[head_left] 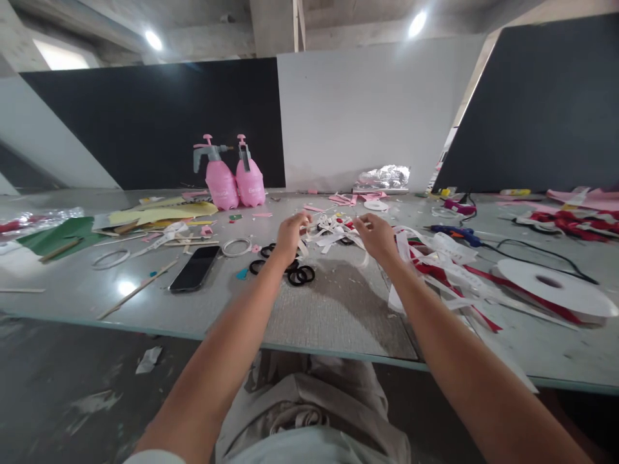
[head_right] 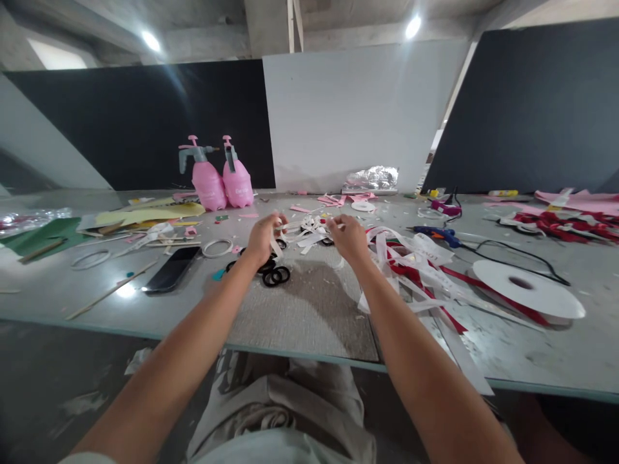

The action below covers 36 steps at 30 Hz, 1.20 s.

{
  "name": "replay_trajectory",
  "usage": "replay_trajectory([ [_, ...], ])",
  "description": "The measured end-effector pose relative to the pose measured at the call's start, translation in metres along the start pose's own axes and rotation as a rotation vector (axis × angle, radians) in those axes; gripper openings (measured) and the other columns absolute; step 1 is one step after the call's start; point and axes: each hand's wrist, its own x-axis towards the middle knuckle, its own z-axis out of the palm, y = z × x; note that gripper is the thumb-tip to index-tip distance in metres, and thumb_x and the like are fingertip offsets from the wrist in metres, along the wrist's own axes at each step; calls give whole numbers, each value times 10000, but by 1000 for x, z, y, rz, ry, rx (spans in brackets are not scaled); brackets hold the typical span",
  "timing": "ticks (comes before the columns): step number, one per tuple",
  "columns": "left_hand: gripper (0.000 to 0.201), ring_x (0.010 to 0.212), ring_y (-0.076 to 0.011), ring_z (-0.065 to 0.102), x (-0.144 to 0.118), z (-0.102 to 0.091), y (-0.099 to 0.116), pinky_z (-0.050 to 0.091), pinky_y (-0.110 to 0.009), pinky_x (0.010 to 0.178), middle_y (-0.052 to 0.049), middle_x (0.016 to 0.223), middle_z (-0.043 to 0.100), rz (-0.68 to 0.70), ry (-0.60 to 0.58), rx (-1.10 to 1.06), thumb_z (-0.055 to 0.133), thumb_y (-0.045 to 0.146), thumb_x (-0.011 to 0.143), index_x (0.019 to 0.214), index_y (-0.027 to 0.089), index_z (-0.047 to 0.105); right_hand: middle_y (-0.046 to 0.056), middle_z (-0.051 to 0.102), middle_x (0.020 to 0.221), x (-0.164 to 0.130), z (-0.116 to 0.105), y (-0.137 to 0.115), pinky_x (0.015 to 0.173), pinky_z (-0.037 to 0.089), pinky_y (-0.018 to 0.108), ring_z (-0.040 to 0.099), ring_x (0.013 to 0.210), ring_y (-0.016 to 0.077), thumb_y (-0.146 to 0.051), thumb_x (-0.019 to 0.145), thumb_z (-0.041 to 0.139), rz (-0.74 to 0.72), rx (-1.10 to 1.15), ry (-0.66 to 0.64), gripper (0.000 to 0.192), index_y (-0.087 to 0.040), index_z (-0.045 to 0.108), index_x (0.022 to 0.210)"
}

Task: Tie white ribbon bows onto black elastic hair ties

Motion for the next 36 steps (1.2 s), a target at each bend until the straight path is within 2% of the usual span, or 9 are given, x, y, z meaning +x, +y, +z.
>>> replay_trajectory([
  [3,370,582,-98,494,-6,7,0,388,-224,591,15,571,517,80,-205,294,687,454,765,595,156,549,46,695,982,-2,12,4,801,471,308,609,919,194,-578,768,647,-164,-107,-1,379,-227,704,897],
  [5,411,500,-77,406,-12,10,2,326,-222,516,34,525,444,46,-355,317,669,496,773,593,161,512,43,711,979,-7,24,4,895,452,338,623,969,200,-645,791,580,-131,-28,-134,454,-230,717,909],
  [7,430,445,-55,300,-16,12,6,238,-216,457,59,505,349,-12,-424,277,675,515,763,607,170,471,47,717,878,-12,32,2,889,466,344,647,894,198,-693,762,577,-48,76,-280,506,-211,717,827],
  [12,449,433,-36,207,-18,9,13,146,-212,436,70,518,250,-58,-458,248,676,521,766,607,170,444,28,643,646,-22,34,-7,673,500,285,599,613,144,-605,762,650,118,211,-455,437,-173,684,701],
  [19,459,411,-25,164,-16,8,13,117,-210,430,83,498,218,-53,-439,195,696,517,743,595,173,432,20,574,653,-26,16,-26,662,481,288,570,627,141,-406,819,656,190,396,-638,286,-174,612,658],
  [23,535,387,-20,145,-13,5,15,111,-209,415,101,478,178,-66,-373,78,728,511,712,571,194,321,-18,432,557,-25,5,-36,622,459,297,474,551,123,-385,804,664,208,459,-600,342,-189,520,564],
  [26,531,376,-20,129,-12,1,17,101,-207,409,110,473,149,-93,-402,3,731,481,725,577,199,305,-31,376,545,-21,-3,-40,588,441,286,426,541,114,-385,775,679,193,525,-504,365,-199,469,540],
  [31,485,381,-17,120,-14,1,17,93,-202,405,106,492,158,-194,-530,47,716,448,754,570,187,351,4,521,653,-18,-8,-41,614,469,285,529,694,156,-430,728,699,162,619,-332,315,-219,505,597],
  [36,455,375,-28,256,-15,6,14,199,-196,395,85,499,275,-208,-414,-55,726,423,738,570,176,382,44,652,912,-19,-9,-41,587,493,283,582,841,196,-510,742,657,134,520,-238,315,-231,544,651],
])
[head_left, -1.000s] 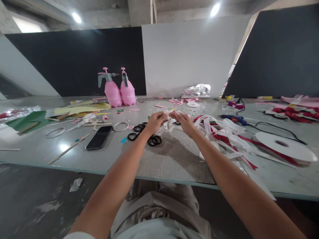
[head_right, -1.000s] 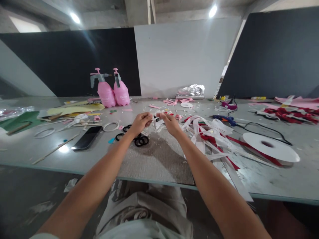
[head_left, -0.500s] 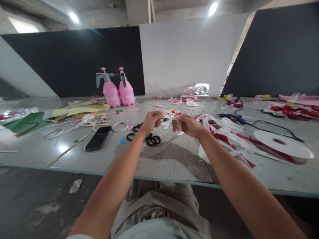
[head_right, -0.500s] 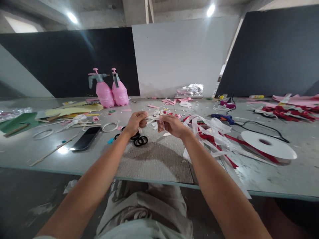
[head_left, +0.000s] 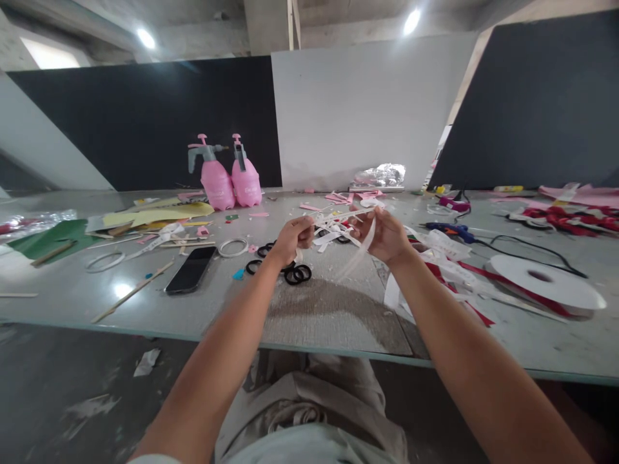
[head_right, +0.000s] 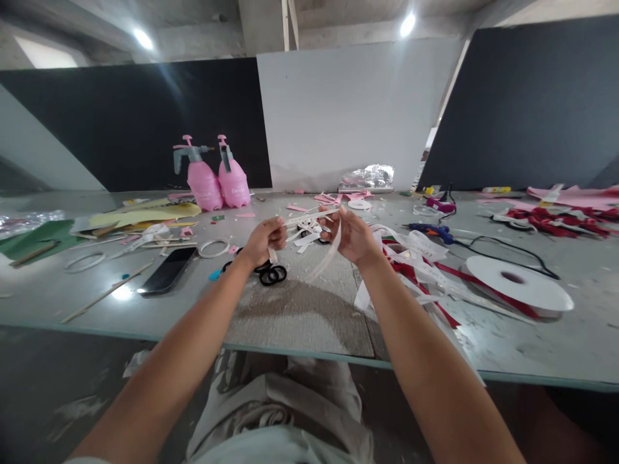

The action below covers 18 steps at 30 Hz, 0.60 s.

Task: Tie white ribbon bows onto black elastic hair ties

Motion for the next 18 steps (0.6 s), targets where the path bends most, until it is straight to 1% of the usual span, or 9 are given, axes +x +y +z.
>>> replay_trajectory([
  [3,378,487,-71,485,1,4,-1,386,-212,481,32,572,476,-27,121,-178,705,399,755,595,166,454,39,665,983,-2,4,0,506,461,237,590,829,178,-532,762,635,-27,-2,12,347,-224,527,644],
  [5,324,638,-119,606,0,7,-1,481,-243,600,-16,668,598,-53,206,-296,675,389,782,624,162,506,25,664,931,-3,8,3,441,418,206,570,721,138,-535,770,642,-32,36,24,363,-218,519,644],
  [6,306,721,-144,642,0,9,-2,507,-264,658,-35,724,641,-49,237,-350,658,386,797,636,163,524,15,656,880,-3,10,6,408,388,193,537,642,111,-534,767,656,-29,62,30,368,-215,516,648],
  [8,296,858,-184,670,-1,11,-4,528,-301,734,-55,816,688,-18,255,-438,620,380,829,639,170,534,-15,608,745,-2,14,14,346,307,176,407,487,62,-531,742,701,1,108,40,385,-209,509,653],
  [10,317,929,-205,671,-1,13,-6,534,-318,752,-55,837,695,14,262,-484,595,376,850,617,175,518,-45,531,637,0,18,22,308,218,172,264,410,35,-532,712,737,34,133,49,412,-203,498,649],
  [11,325,930,-206,672,-1,13,-7,535,-318,747,-50,813,687,21,278,-486,589,376,857,612,177,513,-54,503,613,1,20,25,300,185,172,223,398,30,-535,705,744,44,135,55,423,-200,492,649],
  [12,326,906,-200,674,-1,13,-8,536,-314,738,-42,771,670,23,298,-476,585,378,862,613,179,514,-57,490,606,2,21,28,298,164,171,209,394,27,-538,705,745,49,131,61,428,-198,491,652],
  [14,316,808,-171,669,0,14,-9,535,-302,722,-14,678,614,15,315,-442,591,384,865,630,183,526,-51,507,633,3,23,31,305,168,169,254,403,30,-530,720,734,47,115,66,402,-198,510,681],
  [18,263,614,-112,601,1,15,-10,530,-291,710,29,613,529,22,212,-405,639,390,843,694,185,568,-32,590,722,3,25,32,337,254,178,391,469,46,-446,743,709,83,125,57,276,-197,599,786],
])
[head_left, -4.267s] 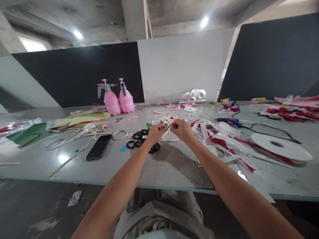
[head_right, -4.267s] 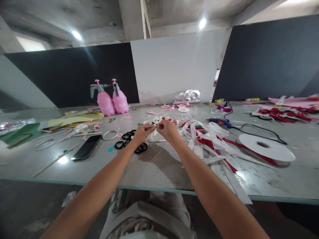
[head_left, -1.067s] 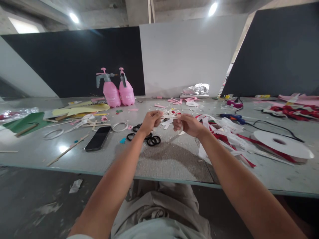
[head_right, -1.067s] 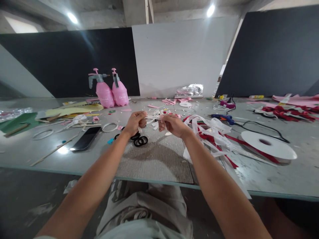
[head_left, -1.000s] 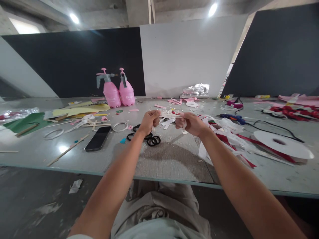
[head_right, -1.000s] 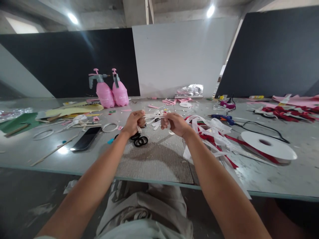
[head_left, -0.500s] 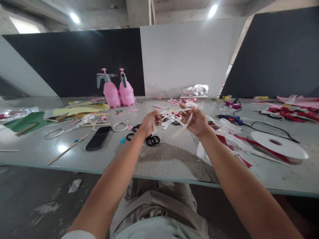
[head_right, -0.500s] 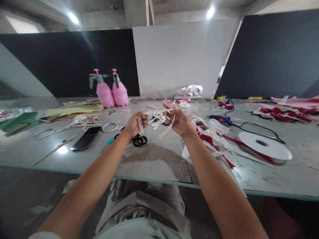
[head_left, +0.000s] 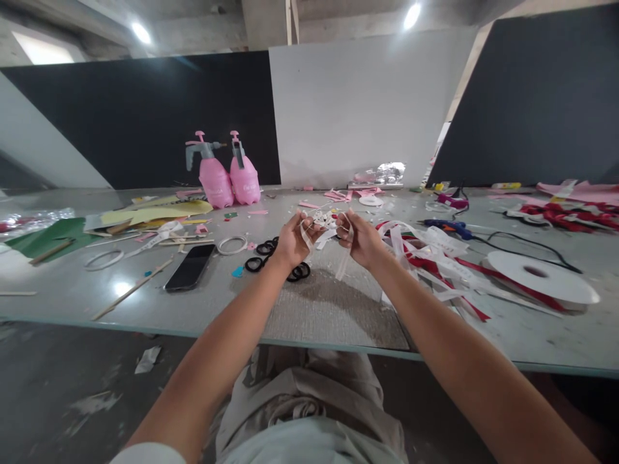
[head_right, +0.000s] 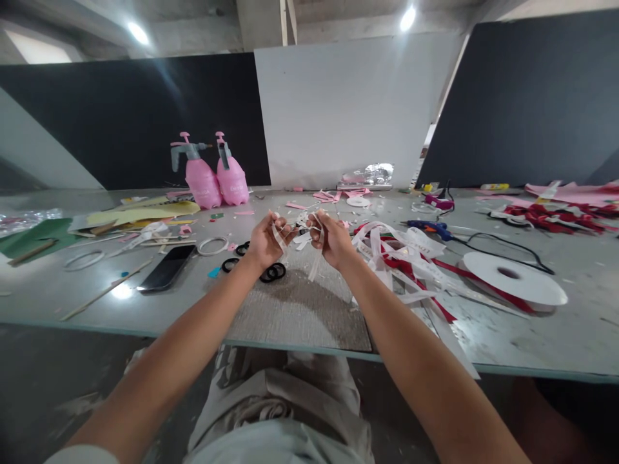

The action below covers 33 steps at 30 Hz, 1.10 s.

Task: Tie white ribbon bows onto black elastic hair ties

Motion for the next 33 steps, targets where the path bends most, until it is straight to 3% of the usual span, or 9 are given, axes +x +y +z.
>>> replay_trajectory([
  [4,163,564,-76,560,2,-1,-5,512,-266,705,47,652,547,-19,-67,12,681,339,824,871,191,632,-30,632,789,-1,0,2,367,323,172,474,534,53,-368,730,716,25,-12,-70,224,-198,643,857],
  [7,259,574,-68,569,4,-3,-10,482,-234,660,47,706,589,-38,-118,48,751,266,761,980,181,641,-41,611,747,-1,0,6,361,318,158,470,519,44,-372,702,758,36,-52,-59,254,-190,639,832],
  [12,305,579,-90,596,7,-6,-17,480,-256,670,33,702,617,-49,-138,130,807,289,697,887,163,605,-56,580,694,0,1,10,350,310,144,432,471,28,-392,673,790,20,-53,9,307,-179,623,819],
  [17,326,606,-86,603,9,-9,-17,478,-247,682,22,746,647,-22,-166,124,812,290,693,919,170,609,-23,641,798,2,-2,9,379,402,137,527,548,48,-325,667,802,8,-76,-50,284,-185,634,848],
  [22,288,700,-110,639,10,-12,-16,491,-265,746,-4,816,684,-22,-139,127,807,273,699,916,157,657,-51,632,758,5,-5,8,427,488,147,533,521,42,-310,642,832,-17,-27,49,349,-198,637,909],
  [27,202,704,-145,660,8,-10,-11,507,-335,815,-3,774,674,-73,-100,19,732,327,776,852,162,645,-50,592,728,0,-3,6,383,418,112,515,546,36,-335,656,825,42,-32,-29,318,-175,618,836],
  [33,137,637,-136,633,4,-5,-4,513,-314,777,49,556,514,-112,-43,-90,634,291,847,784,173,605,-72,526,646,-5,1,4,334,332,120,444,491,39,-412,664,812,93,-30,-46,370,-190,531,757],
])
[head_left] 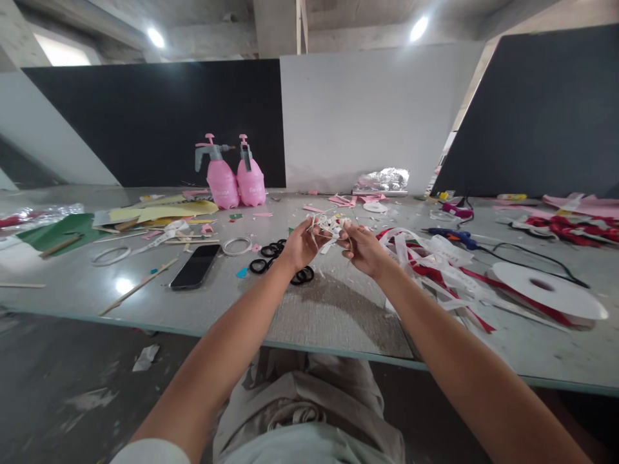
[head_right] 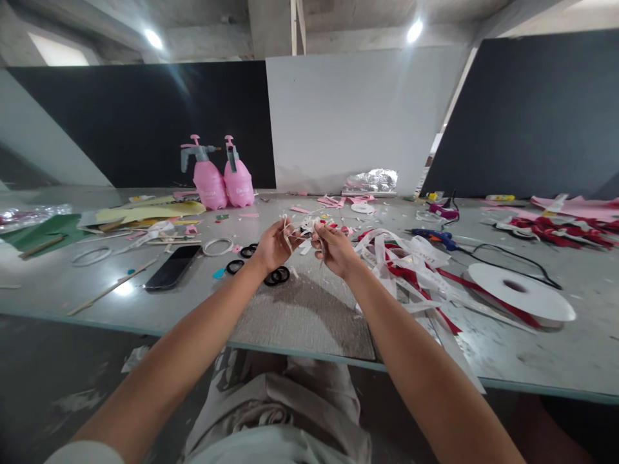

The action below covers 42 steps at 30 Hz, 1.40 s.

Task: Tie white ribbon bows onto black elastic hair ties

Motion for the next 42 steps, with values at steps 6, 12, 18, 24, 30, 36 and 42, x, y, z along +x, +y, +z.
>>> replay_trajectory([
  [6,246,497,-86,512,1,1,-5,456,-234,591,66,537,436,19,-23,149,702,347,788,740,172,536,-56,542,606,5,0,6,308,387,174,451,435,64,-483,688,773,-124,-227,62,370,-193,551,748],
  [12,354,405,-45,339,7,-5,-13,307,-188,446,89,508,335,91,-46,316,743,399,733,688,176,472,-45,553,563,5,7,15,287,410,192,453,387,74,-506,730,718,-234,-509,-7,344,-190,590,774],
  [18,292,436,-45,338,10,-7,-16,275,-181,440,70,536,332,87,-84,282,675,312,762,653,168,446,-49,554,579,6,7,17,275,394,189,441,374,66,-509,718,717,-218,-466,30,350,-194,568,755],
  [24,291,506,-65,442,10,-7,-18,368,-206,526,36,582,461,141,-58,431,686,372,764,673,158,511,-57,524,552,8,1,18,267,385,182,430,351,63,-495,770,667,-309,-572,58,315,-196,570,779],
  [30,299,493,-71,457,14,-16,-18,364,-223,525,32,601,537,248,103,684,719,439,711,746,161,615,4,584,747,1,8,15,278,386,147,502,473,68,-426,736,702,-406,-742,100,244,-194,644,784],
  [36,257,502,-76,437,8,-12,-18,335,-232,538,34,541,498,276,-7,950,684,377,748,648,155,601,43,611,922,4,2,9,281,401,142,515,517,66,-386,723,711,-436,-764,150,204,-201,675,800],
  [42,329,523,-76,472,9,-11,-23,369,-217,535,50,633,544,276,-60,785,767,336,684,864,188,536,-18,574,666,11,-4,13,274,409,163,467,416,61,-439,765,659,-361,-684,182,254,-193,617,811],
])
